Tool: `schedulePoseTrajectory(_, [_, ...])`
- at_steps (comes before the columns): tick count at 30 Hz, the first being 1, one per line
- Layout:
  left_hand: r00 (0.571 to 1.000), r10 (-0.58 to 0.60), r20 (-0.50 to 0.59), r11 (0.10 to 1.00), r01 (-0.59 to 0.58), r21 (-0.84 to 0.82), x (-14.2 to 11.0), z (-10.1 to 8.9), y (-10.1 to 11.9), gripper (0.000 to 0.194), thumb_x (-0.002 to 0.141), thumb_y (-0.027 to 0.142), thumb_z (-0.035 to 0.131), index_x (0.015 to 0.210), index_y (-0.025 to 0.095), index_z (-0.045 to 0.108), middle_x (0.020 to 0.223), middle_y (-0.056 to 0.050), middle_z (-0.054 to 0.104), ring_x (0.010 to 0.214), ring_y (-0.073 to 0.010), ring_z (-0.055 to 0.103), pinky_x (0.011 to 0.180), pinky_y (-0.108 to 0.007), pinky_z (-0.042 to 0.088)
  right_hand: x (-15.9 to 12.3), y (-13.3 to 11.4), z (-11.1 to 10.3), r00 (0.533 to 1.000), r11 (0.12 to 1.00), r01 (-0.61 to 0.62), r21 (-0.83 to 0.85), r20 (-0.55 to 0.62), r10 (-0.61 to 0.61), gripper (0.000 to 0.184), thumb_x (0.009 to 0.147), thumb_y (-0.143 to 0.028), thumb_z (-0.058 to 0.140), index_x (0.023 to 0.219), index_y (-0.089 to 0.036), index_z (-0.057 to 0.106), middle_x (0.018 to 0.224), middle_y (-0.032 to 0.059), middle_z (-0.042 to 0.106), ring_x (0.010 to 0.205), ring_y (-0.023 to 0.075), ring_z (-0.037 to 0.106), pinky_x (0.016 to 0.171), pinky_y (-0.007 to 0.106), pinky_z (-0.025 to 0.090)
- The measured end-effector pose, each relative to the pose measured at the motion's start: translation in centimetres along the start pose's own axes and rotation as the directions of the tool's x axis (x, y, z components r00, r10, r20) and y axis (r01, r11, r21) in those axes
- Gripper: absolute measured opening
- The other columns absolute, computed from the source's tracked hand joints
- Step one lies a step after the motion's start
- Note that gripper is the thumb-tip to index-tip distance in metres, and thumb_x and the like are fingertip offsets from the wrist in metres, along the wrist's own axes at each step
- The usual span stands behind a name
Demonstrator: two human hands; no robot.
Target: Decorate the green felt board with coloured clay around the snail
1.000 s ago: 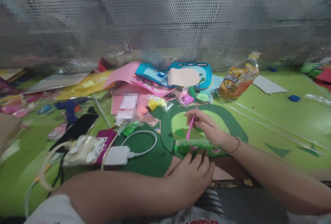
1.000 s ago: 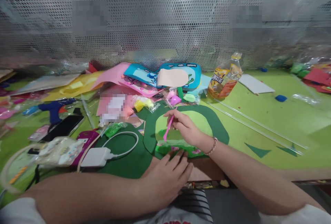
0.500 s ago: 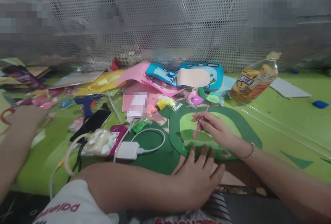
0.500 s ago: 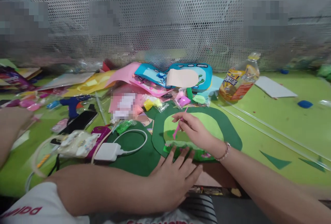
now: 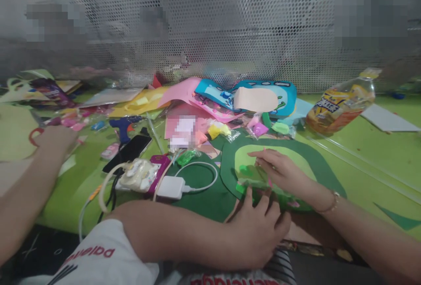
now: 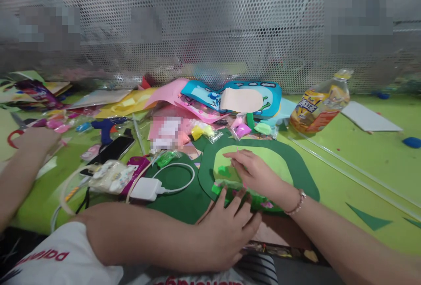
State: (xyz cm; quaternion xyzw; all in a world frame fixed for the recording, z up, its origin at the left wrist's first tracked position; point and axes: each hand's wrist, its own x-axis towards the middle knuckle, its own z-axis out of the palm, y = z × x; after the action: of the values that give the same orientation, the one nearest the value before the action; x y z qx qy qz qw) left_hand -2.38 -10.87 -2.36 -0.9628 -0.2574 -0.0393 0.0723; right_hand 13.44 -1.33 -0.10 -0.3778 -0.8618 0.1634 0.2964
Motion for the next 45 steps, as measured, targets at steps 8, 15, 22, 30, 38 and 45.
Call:
schedulePoseTrajectory(8, [1.0, -0.01, 0.016, 1.0, 0.01, 0.007, 0.1, 0.0, 0.0, 0.064, 0.081, 0.043, 0.049, 0.138, 0.014, 0.037, 0.138, -0.017, 0.039, 0.129, -0.0423, 0.03, 0.097, -0.064, 0.026, -0.4, -0.5, -0.2, 0.996, 0.997, -0.072, 0.028, -0.045, 0.073, 0.026, 0.093, -0.022, 0.041, 0.113, -0.024, 0.058, 0.084, 0.0051, 0.063, 0.054, 0.0134, 0.059, 0.053, 0.028, 0.05])
schedulePoseTrajectory(15, [1.0, -0.009, -0.004, 1.0, 0.009, -0.004, 0.0, -0.3, 0.0, 0.059, 0.083, 0.039, 0.045, 0.136, 0.014, 0.038, 0.138, -0.017, 0.041, 0.127, -0.0421, 0.034, 0.094, -0.063, 0.031, -0.6, 0.3, -0.2, 0.996, 0.997, 0.075, -0.016, -0.048, -0.075, 0.033, 0.093, -0.017, 0.034, 0.117, -0.023, 0.056, 0.071, 0.0014, 0.059, 0.059, 0.013, 0.057, 0.053, 0.024, 0.047])
schedulePoseTrajectory(22, [1.0, -0.016, -0.011, 1.0, 0.016, 0.02, -0.2, -0.4, 0.1, 0.06, 0.083, 0.041, 0.046, 0.135, 0.014, 0.039, 0.137, -0.017, 0.041, 0.126, -0.042, 0.035, 0.094, -0.062, 0.031, -0.7, 0.4, -0.2, 0.996, 0.997, 0.076, -0.012, -0.038, -0.077, 0.032, 0.095, -0.018, 0.034, 0.118, -0.023, 0.055, 0.074, 0.0021, 0.06, 0.066, 0.0142, 0.058, 0.057, 0.025, 0.047])
schedulePoseTrajectory(30, [1.0, -0.018, 0.017, 0.999, 0.018, 0.033, 0.0, -0.7, 0.0, 0.06, 0.082, 0.044, 0.046, 0.137, 0.02, 0.037, 0.14, -0.017, 0.039, 0.126, -0.0399, 0.036, 0.094, -0.061, 0.03, -0.8, 0.3, -0.2, 0.991, 0.991, 0.127, -0.038, -0.024, -0.128, 0.033, 0.092, -0.012, 0.037, 0.12, -0.023, 0.051, 0.08, 0.003, 0.06, 0.069, 0.0135, 0.059, 0.058, 0.023, 0.047])
schedulePoseTrajectory(38, [0.999, -0.021, 0.025, 0.999, 0.021, 0.027, -0.1, -0.4, 0.1, 0.064, 0.081, 0.045, 0.048, 0.139, 0.02, 0.035, 0.141, -0.016, 0.036, 0.129, -0.0419, 0.031, 0.094, -0.062, 0.029, -0.6, 0.0, -0.4, 0.994, 0.994, 0.11, -0.005, 0.008, -0.11, 0.034, 0.088, -0.006, 0.034, 0.112, -0.022, 0.052, 0.077, 0.0023, 0.06, 0.071, 0.0137, 0.06, 0.061, 0.024, 0.049])
schedulePoseTrajectory(45, [0.991, -0.128, 0.042, 0.991, 0.13, -0.042, -0.2, 0.4, 0.5, 0.067, 0.08, 0.05, 0.051, 0.137, 0.019, 0.036, 0.137, -0.018, 0.039, 0.124, -0.0475, 0.032, 0.093, -0.069, 0.023, -0.4, 0.3, -0.5, 0.993, 0.989, 0.119, 0.085, -0.001, -0.119, 0.038, 0.081, -0.004, 0.038, 0.111, -0.021, 0.054, 0.084, 0.0023, 0.069, 0.078, 0.0158, 0.064, 0.068, 0.027, 0.052])
